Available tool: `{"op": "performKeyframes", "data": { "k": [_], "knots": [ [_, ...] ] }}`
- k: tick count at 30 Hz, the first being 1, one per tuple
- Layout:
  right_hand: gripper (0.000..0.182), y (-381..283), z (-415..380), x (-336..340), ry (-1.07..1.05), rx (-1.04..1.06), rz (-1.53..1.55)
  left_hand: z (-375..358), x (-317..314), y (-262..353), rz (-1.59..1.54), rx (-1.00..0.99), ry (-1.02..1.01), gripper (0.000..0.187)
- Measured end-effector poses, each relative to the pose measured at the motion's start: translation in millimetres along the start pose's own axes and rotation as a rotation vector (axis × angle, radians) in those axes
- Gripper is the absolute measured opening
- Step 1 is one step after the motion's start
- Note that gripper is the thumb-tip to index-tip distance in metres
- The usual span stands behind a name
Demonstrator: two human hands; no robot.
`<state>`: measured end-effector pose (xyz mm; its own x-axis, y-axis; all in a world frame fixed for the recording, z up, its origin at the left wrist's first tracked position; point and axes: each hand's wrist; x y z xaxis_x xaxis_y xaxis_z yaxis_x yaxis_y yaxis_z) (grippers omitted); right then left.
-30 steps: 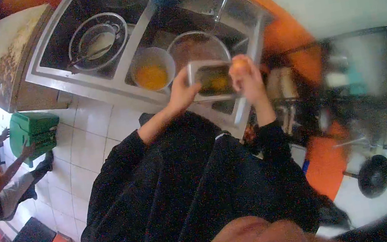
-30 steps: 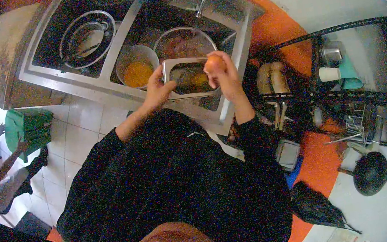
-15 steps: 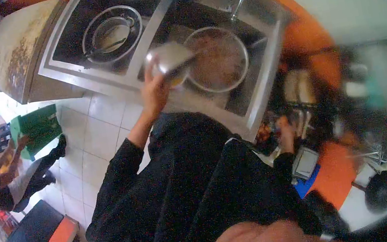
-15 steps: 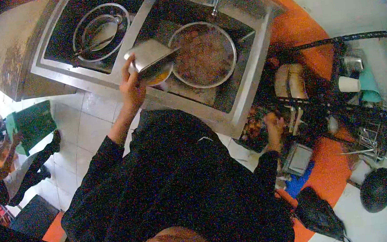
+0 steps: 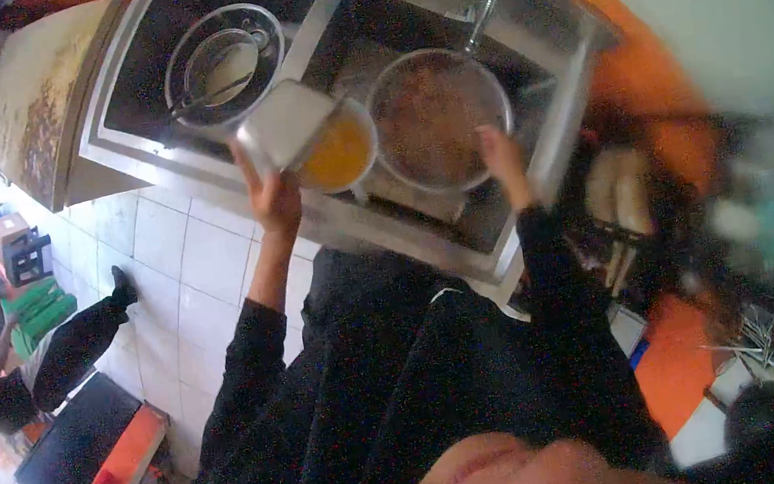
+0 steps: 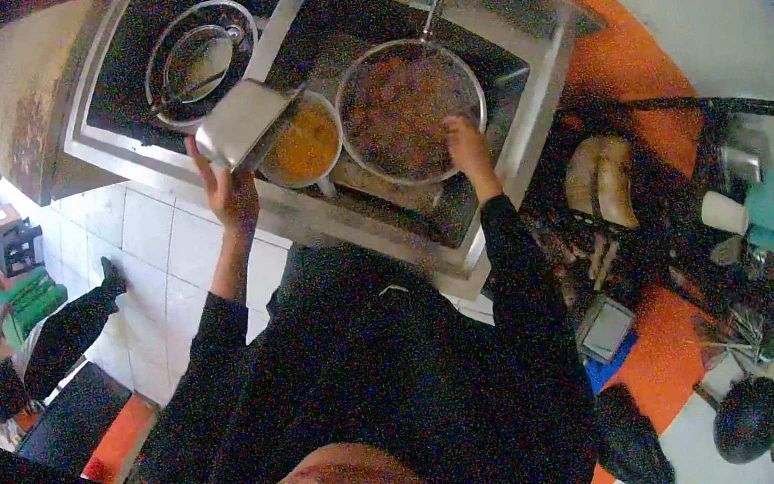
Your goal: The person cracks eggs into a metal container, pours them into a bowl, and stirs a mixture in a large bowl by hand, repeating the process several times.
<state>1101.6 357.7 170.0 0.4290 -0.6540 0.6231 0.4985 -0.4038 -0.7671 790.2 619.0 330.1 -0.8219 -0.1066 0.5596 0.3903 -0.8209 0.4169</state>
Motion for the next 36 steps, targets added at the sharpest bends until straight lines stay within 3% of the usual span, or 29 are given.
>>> {"op": "performKeyframes", "data": {
  "k": [2, 3, 4, 5, 6, 8, 11, 12, 14, 15, 17, 18, 20, 22, 23, 27, 28, 30, 31, 32, 34, 36],
  "knots": [
    [0.035, 40.7, 15.6, -41.3, -0.461, -0.023, -0.195, 4.7, -5.9, 9.7, -0.097, 0.119, 0.088, 0.009],
    [0.035, 52.6, 15.2, -53.5, -0.473, -0.026, -0.184, -0.9, -5.9, 13.3, -0.106, 0.226, 0.07, 0.028],
    [0.037, 61.4, 14.4, -67.0, -0.582, 0.065, -0.474, -3.2, -6.5, 21.7, -0.087, 0.229, 0.064, 0.028],
    [0.04, 67.4, 14.2, -81.8, -0.683, 0.168, -0.76, -1.9, -7.3, 32.7, -0.329, 0.537, 0.097, 0.04],
    [0.04, 72.7, 12.4, -95.7, -0.696, 0.185, -0.735, -1.3, -7.1, 37.4, -0.568, 0.838, 0.14, 0.053],
    [0.029, 82.9, 1.1, -112.7, -0.066, 0.091, -0.68, -8.9, -8.8, 33.4, -0.507, 0.728, 0.129, 0.062],
    [0.034, -51.5, 48.3, -53.6, -0.651, -0.146, -0.723, -7.7, -4.2, 42.4, -0.548, 0.87, 0.171, 0.063],
    [0.034, -24.2, 38.3, -68.3, -0.659, -0.152, -0.715, -10.8, -3.2, 40.4, -0.544, 0.897, 0.176, 0.062],
    [0.033, 66.7, 12.1, -108.1, -0.369, -0.021, -0.841, -17.4, -1.7, 37.8, -0.551, 0.927, 0.183, 0.062],
    [0.033, 99.5, 2.4, -119.6, -0.361, -0.026, -0.846, -19.8, -1.5, 35.0, -0.562, 0.923, 0.177, 0.056],
    [0.035, 143.3, -6.0, -125.2, -0.032, 0.409, -0.654, -17.8, -4.2, 36.1, -0.598, 0.911, 0.173, 0.051],
    [0.035, 138.6, -0.7, -112.1, -0.013, 0.411, -0.671, -14.5, -6.4, 38.6, -0.594, 0.918, 0.16, 0.05],
    [0.032, 110.7, 11.6, -76.2, -0.238, -0.076, -0.212, -11.3, -9.3, 36.8, -0.62, 0.907, 0.152, 0.048],
    [0.03, 70.2, 23.1, -37.6, -0.442, -0.529, 0.286, -17.6, -12.2, 26.1, -0.694, 1.042, -0.026, 0.049],
    [0.029, 50.5, 27.2, -19.3, -0.537, -0.745, 0.548, -2.1, -14.4, 42.9, -0.812, 1.058, -0.005, 0.05],
    [0.026, -43.1, 38.8, 50.9, -0.435, -0.792, 0.753, 2.3, -21.9, 69.3, -0.942, 1.186, -0.054, 0.051],
    [0.026, -73.7, 37.1, 67.5, -0.413, -0.79, 0.745, 0.1, -23.9, 72.0, -0.938, 1.182, -0.154, 0.051],
    [0.023, -143.7, 35.0, 101.6, -0.238, -0.673, 0.513, -1.6, -26.4, 78.3, -0.951, 1.169, -0.262, 0.051],
    [0.023, -154.2, 30.2, 110.3, -0.188, -0.516, 0.409, -1.3, -27.6, 81.8, -0.974, 1.172, -0.305, 0.051],
    [0.023, -175.8, 24.6, 119.1, -0.171, -0.516, 0.398, -2.2, -28.6, 85.8, -0.995, 1.175, -0.349, 0.051],
    [0.025, -226.1, 9.8, 128.9, 0.32, 0.195, 0.059, -4.8, -29.4, 90.3, -1.085, 1.179, -0.364, 0.051],
    [0.028, -253.5, -7.9, 125.8, 0.377, 0.242, -0.027, -5.7, -28.8, 93.4, -1.139, 1.157, -0.419, 0.049]
  ]
}}
Point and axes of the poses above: each hand's wrist, its own z-axis towards the middle knuckle, its own x-axis out of the back of the hand, y = z × x, and after that the axes turned 6 degrees about y, right-handed
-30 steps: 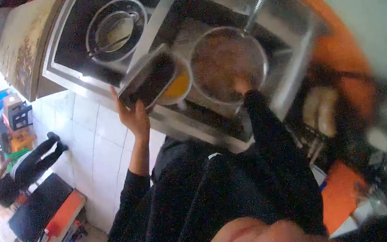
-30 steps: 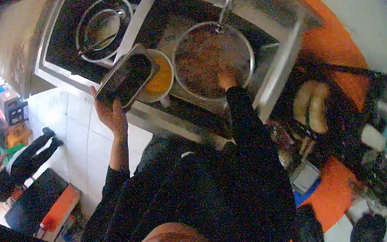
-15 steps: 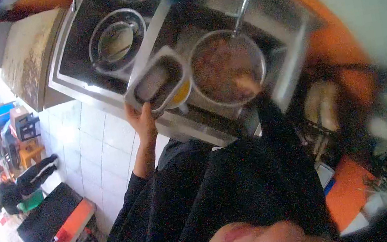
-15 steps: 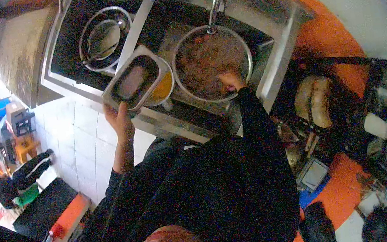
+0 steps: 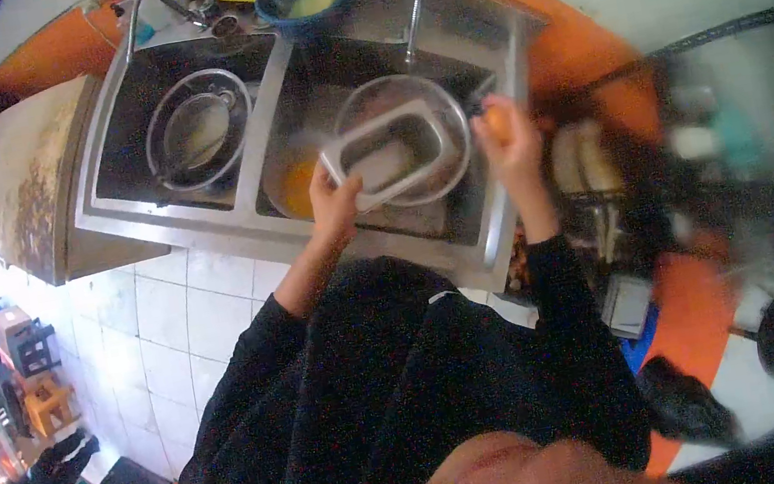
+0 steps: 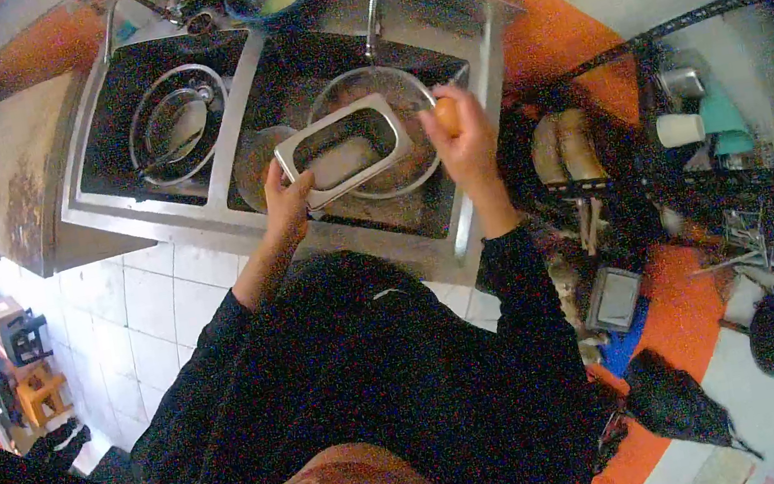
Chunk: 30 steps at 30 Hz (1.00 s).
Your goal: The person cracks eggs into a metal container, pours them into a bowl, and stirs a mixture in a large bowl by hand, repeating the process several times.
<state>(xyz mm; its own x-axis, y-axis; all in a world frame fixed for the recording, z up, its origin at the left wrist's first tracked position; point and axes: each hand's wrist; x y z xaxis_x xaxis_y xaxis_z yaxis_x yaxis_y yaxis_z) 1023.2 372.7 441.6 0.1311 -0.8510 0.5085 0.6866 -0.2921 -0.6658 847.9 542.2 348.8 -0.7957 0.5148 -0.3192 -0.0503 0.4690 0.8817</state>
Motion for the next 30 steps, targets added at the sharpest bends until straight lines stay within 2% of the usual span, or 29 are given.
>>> {"op": "performKeyframes", "data": {
  "k": [2, 3, 5, 8, 10, 12, 13, 15, 22, 25, 27, 30],
  "knots": [
    [0.028, -0.7, -24.2, -11.9, -0.213, 0.078, -0.151, -6.4, -1.6, 0.5, -0.023, 0.015, -0.055, 0.049],
    [0.028, 2.2, -32.7, -13.8, -0.209, 0.078, -0.156, -9.9, -0.6, 0.8, -0.036, 0.027, -0.102, 0.049],
    [0.029, 2.7, -36.1, -16.4, -0.35, -0.025, -0.206, -17.1, 2.2, -0.1, -0.048, 0.017, -0.082, 0.049],
    [0.03, -14.9, -22.8, -7.1, -0.306, -0.037, -0.118, -22.4, 7.3, -1.7, -0.029, -0.036, -0.074, 0.049],
    [0.032, -30.3, -14.2, -6.1, -0.275, 0.033, -0.087, -27.2, 7.3, -0.1, 0.009, -0.077, -0.099, 0.049],
    [0.033, -42.8, -10.4, -9.9, -0.458, -0.009, -0.06, -31.9, 2.4, 4.9, 0.024, -0.094, -0.154, 0.047],
    [0.033, -43.6, -11.9, -15.0, -0.462, -0.006, -0.061, -28.4, 4.6, -0.2, 0.021, -0.094, -0.151, 0.047],
    [0.036, -43.7, -15.9, -25.1, -0.587, -0.001, -0.037, -21.0, 9.2, -14.2, 0.139, -0.125, -0.227, 0.054],
    [0.037, -57.2, -12.8, -35.8, -0.631, 0.007, -0.107, -31.5, 10.2, -8.6, 0.061, -0.157, -0.191, 0.054],
    [0.038, -63.3, -12.2, -32.9, -0.639, 0.001, -0.064, -35.8, 10.7, -8.6, 0.098, -0.108, -0.185, 0.054],
    [0.042, -58.2, -12.3, -35.0, -0.542, 0.079, -0.003, -37.1, 10.6, -9.5, 0.092, -0.165, -0.188, 0.054],
    [0.046, -56.7, -12.6, -32.7, -0.555, 0.026, 0.095, -33.5, 13.2, -19.5, 0.111, -0.188, -0.194, 0.053]
  ]
}}
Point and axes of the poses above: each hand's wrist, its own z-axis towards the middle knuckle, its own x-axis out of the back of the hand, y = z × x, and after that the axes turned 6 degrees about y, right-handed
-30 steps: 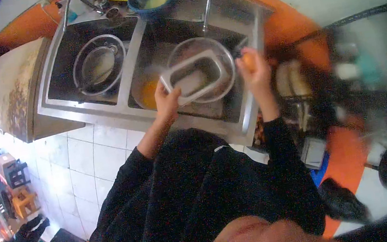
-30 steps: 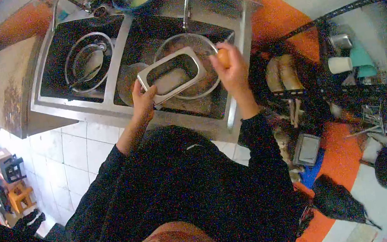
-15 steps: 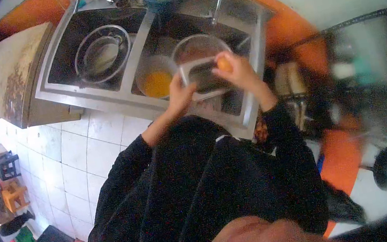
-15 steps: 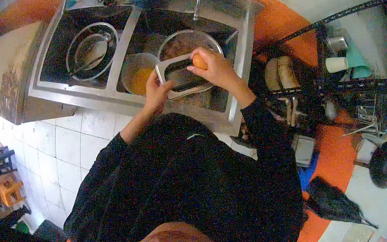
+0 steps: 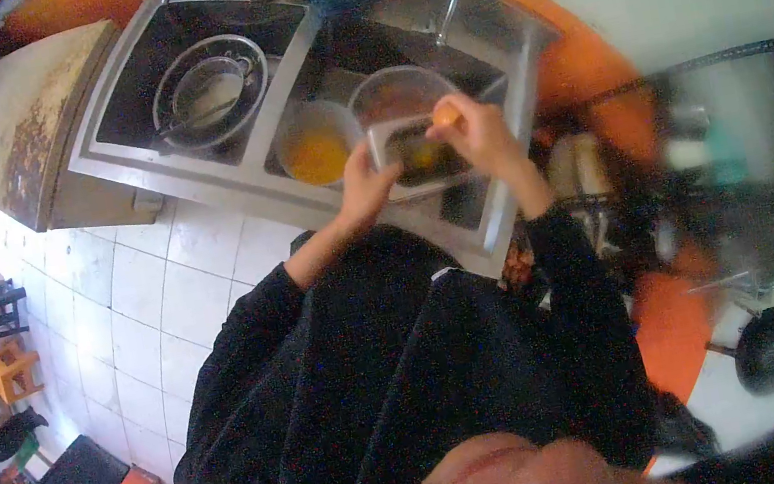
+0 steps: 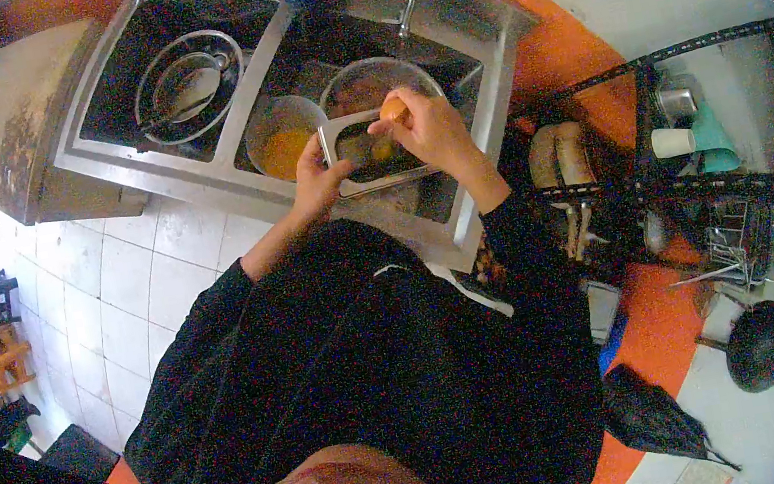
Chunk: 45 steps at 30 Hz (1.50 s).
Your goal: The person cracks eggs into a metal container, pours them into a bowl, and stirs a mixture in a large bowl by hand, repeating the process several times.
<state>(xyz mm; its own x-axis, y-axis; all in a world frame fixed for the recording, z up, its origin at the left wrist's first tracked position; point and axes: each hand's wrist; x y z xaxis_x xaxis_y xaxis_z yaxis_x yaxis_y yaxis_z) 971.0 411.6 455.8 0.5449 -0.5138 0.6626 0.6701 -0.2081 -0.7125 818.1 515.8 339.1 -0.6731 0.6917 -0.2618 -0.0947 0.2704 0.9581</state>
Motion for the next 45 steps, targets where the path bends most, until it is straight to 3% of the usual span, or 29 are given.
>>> {"op": "performKeyframes", "data": {
  "k": [6, 9, 13, 15, 16, 18, 20, 22, 24, 26, 27, 28, 29, 30, 32, 33, 35, 36, 37, 39, 40, 41, 44, 45],
  "knots": [
    [0.049, -35.8, 2.4, 21.8, 0.043, -0.021, -0.252, -6.5, 0.7, -3.7, -0.021, -0.027, 0.015, 0.047],
    [0.048, -39.5, 0.4, 24.5, 0.119, 0.036, -0.133, -5.1, 0.7, -11.6, -0.05, -0.072, 0.024, 0.048],
    [0.042, 15.6, -16.0, 1.0, 0.075, 0.01, -0.091, -3.6, 1.7, -10.1, -0.065, -0.061, 0.013, 0.047],
    [0.038, 42.8, -23.9, -0.7, 0.21, -0.115, 0.251, -5.2, 0.5, -1.0, -0.097, -0.009, 0.014, 0.047],
    [0.038, 41.9, -27.5, 8.3, 0.207, -0.12, 0.253, -3.8, 2.9, -0.9, -0.097, -0.004, 0.016, 0.047],
    [0.039, 35.7, -43.9, 32.2, 0.365, -0.462, 0.735, 0.9, 12.3, -1.5, 0.044, 0.004, -0.023, 0.05],
    [0.042, 55.1, -68.2, 47.7, 0.631, -0.507, 0.913, 2.7, 16.2, 4.0, 0.009, -0.031, -0.008, 0.052],
    [0.04, 70.9, -103.1, 71.6, 0.719, -0.459, 1.109, 5.2, 25.2, 6.7, -0.024, -0.067, 0.008, 0.056],
    [0.039, 85.1, -147.3, 86.0, 0.899, -0.547, 1.048, 7.3, 42.7, 8.6, 0.107, -0.075, 0.04, 0.056],
    [0.045, 149.8, -215.3, 102.2, 0.834, -0.674, 1.023, 6.9, 53.7, 30.7, 0.112, -0.045, 0.021, 0.057],
    [0.045, 170.0, -236.3, 92.6, 0.832, -0.681, 1.027, 8.2, 59.3, 37.0, 0.306, -0.264, 0.079, 0.055],
    [0.05, 185.9, -257.3, 81.3, 0.566, -0.861, 0.416, 7.6, 62.2, 41.4, 0.502, -0.479, 0.132, 0.053],
    [0.057, 191.3, -268.8, 75.0, 0.263, -0.964, -0.193, 8.3, 61.6, 44.0, 0.676, -0.563, 0.224, 0.037],
    [0.057, 196.7, -279.9, 72.9, 0.254, -0.974, -0.188, 6.7, 66.0, 40.7, 0.685, -0.552, 0.22, 0.037],
    [0.051, 203.3, -288.8, 67.6, -0.066, -0.559, -0.81, 4.6, 85.7, 30.0, 0.976, -0.654, 0.196, 0.016],
    [0.058, 172.6, -246.3, 61.6, 0.065, -0.895, -0.5, 10.8, 98.3, 20.9, 1.0, -0.723, 0.162, 0.011],
    [0.053, 212.2, -221.3, 38.8, 0.395, -0.744, -0.188, 17.7, 108.8, 13.0, 1.108, -0.773, 0.187, 0.011],
    [0.044, 195.8, -189.5, 32.6, 0.382, -0.738, -0.096, 19.5, 112.4, 9.7, 1.195, -0.844, 0.222, 0.011],
    [0.038, 212.3, -167.6, 12.7, 0.435, -0.632, -0.135, 19.7, 117.3, 6.7, 1.18, -0.761, 0.22, 0.012],
    [0.038, 204.9, -112.0, -17.9, 0.247, -0.474, -0.164, 23.8, 117.7, 8.4, 1.196, -0.76, 0.249, 0.012],
    [0.039, 218.5, -93.3, -43.1, 0.149, -0.534, -0.084, 24.8, 117.4, 8.3, 1.201, -0.761, 0.287, 0.012],
    [0.039, 240.1, -80.9, -73.2, 0.05, -0.594, -0.002, 21.9, 120.4, 1.1, 1.322, -0.59, 0.302, 0.012],
    [0.042, 321.0, -74.2, -169.6, -0.143, -0.504, -0.029, 25.6, 112.3, -5.3, 1.136, -0.647, 0.412, 0.011],
    [0.038, 338.5, -77.3, -192.9, -0.272, -0.425, -0.272, 28.9, 113.0, -8.2, 1.147, -0.68, 0.43, 0.016]
  ]
}}
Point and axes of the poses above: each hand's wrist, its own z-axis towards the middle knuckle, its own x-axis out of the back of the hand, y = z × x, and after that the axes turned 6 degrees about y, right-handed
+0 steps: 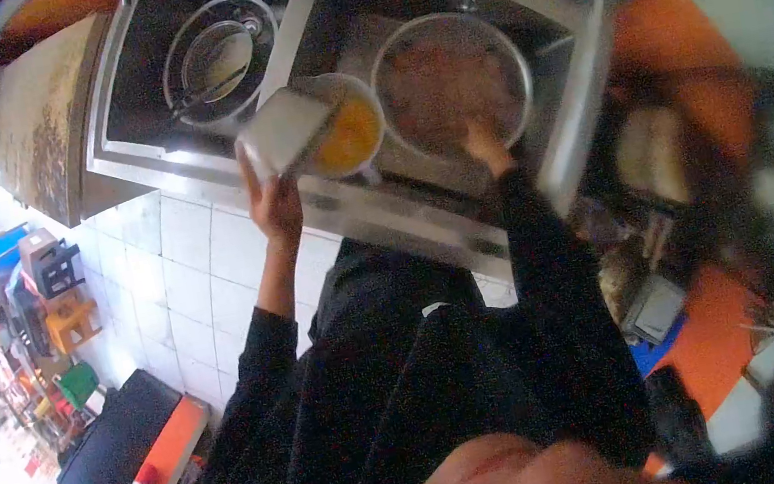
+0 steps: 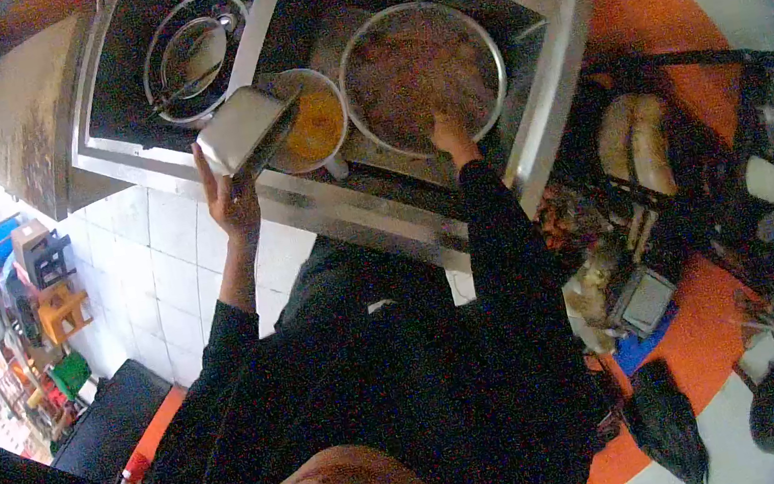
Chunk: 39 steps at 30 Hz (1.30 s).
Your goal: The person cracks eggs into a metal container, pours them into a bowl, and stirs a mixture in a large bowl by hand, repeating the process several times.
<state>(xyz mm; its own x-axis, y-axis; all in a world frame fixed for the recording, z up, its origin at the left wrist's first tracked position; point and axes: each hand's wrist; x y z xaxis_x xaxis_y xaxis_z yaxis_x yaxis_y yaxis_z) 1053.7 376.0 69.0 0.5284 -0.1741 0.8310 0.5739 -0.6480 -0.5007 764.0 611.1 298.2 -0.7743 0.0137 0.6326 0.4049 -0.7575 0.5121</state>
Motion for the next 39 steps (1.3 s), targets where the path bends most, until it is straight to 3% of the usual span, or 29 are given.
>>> {"op": "performKeyframes", "data": {
  "k": [1, 2, 3, 4, 5, 7, 9, 12, 14, 17, 18, 19, 21, 23, 25, 26, 27, 29, 31, 33, 34, 37, 39],
  "knots": [
    [0.037, 5.3, 6.9, -19.7, -0.064, 0.064, -0.27, 1.1, -3.0, 4.2, 0.018, 0.002, -0.011, 0.016],
    [0.047, -10.3, 3.6, -13.5, 0.068, -0.056, -0.173, 3.0, -5.9, 12.6, -0.11, 0.163, 0.063, 0.017],
    [0.047, 35.0, 11.2, -80.5, 0.211, -0.019, -0.24, 2.4, -7.0, 18.1, -0.235, 0.323, 0.137, 0.019],
    [0.047, 82.5, 19.2, -148.8, 0.36, 0.009, -0.31, -0.5, -5.8, 16.7, -0.199, 0.236, 0.139, 0.033],
    [0.047, 123.6, 26.6, -209.7, 0.507, 0.027, -0.377, -2.2, -5.1, 24.2, -0.176, 0.241, 0.125, 0.033],
    [0.047, 124.7, 8.5, -226.8, 0.435, 0.044, -0.316, -4.6, -1.2, 45.1, -0.522, 0.626, 0.218, 0.05],
    [0.048, 126.8, 13.6, -218.3, 0.365, 0.088, -0.238, -14.4, 4.6, 31.7, -0.456, 0.593, 0.22, 0.06],
    [0.049, 108.8, 42.1, -148.8, 0.346, 0.158, -0.189, -15.6, 17.1, 27.5, -0.31, 0.547, 0.131, 0.06],
    [0.057, 62.3, 37.3, -62.4, -0.103, -0.156, 0.357, -1.5, 24.5, 52.5, -0.499, 0.841, 0.148, 0.054],
    [0.064, -31.8, 7.7, 68.6, -0.17, -0.213, 0.19, -1.7, 19.6, 48.2, -0.764, 0.907, 0.152, 0.05],
    [0.06, -6.9, 11.7, 47.4, 0.035, -0.206, 0.295, -0.9, 17.5, 52.0, -0.861, 0.932, 0.146, 0.048],
    [0.06, -18.8, 3.9, 75.1, 0.064, -0.199, 0.275, 1.1, 14.8, 57.1, -0.896, 0.92, 0.153, 0.048],
    [0.052, -73.5, -34.2, 145.7, 0.117, -0.278, 0.662, 3.6, 7.2, 69.9, -0.991, 0.927, 0.067, 0.049],
    [0.049, -82.4, -44.8, 173.0, 0.152, -0.307, 0.682, 9.9, 2.0, 82.6, -1.092, 0.928, 0.033, 0.049],
    [0.042, -87.9, -55.5, 188.5, 0.333, -0.128, 0.694, 12.3, -3.6, 91.4, -1.089, 0.955, -0.082, 0.049],
    [0.036, -92.8, -59.6, 199.1, 0.546, 0.19, 0.476, 13.6, -6.5, 93.2, -1.044, 0.975, -0.153, 0.049],
    [0.036, -95.9, -68.0, 210.5, 0.556, 0.189, 0.464, 15.3, -9.4, 97.2, -1.059, 0.971, -0.158, 0.049],
    [0.032, -161.0, -100.9, 269.6, 0.389, -0.06, 0.856, 18.5, -13.1, 108.2, -1.179, 0.881, -0.182, 0.047],
    [0.03, -170.9, -110.8, 279.5, 0.519, 0.024, 0.722, 28.8, -6.8, 122.1, -1.17, 0.896, -0.239, 0.046],
    [0.03, -187.3, -116.3, 272.7, 0.703, 0.288, 0.503, 31.7, -6.5, 126.2, -1.159, 0.907, -0.293, 0.046],
    [0.033, -205.5, -119.6, 276.0, 0.661, 0.431, 0.118, 30.1, -9.5, 125.0, -1.197, 0.856, -0.325, 0.049],
    [0.034, -206.9, -120.0, 266.2, 0.519, 0.319, 0.058, 22.7, -12.4, 119.7, -1.235, 0.773, -0.365, 0.052],
    [0.035, -209.4, -116.1, 271.2, 0.544, 0.371, 0.08, 22.4, -16.4, 115.5, -1.232, 0.749, -0.345, 0.052]
  ]
}}
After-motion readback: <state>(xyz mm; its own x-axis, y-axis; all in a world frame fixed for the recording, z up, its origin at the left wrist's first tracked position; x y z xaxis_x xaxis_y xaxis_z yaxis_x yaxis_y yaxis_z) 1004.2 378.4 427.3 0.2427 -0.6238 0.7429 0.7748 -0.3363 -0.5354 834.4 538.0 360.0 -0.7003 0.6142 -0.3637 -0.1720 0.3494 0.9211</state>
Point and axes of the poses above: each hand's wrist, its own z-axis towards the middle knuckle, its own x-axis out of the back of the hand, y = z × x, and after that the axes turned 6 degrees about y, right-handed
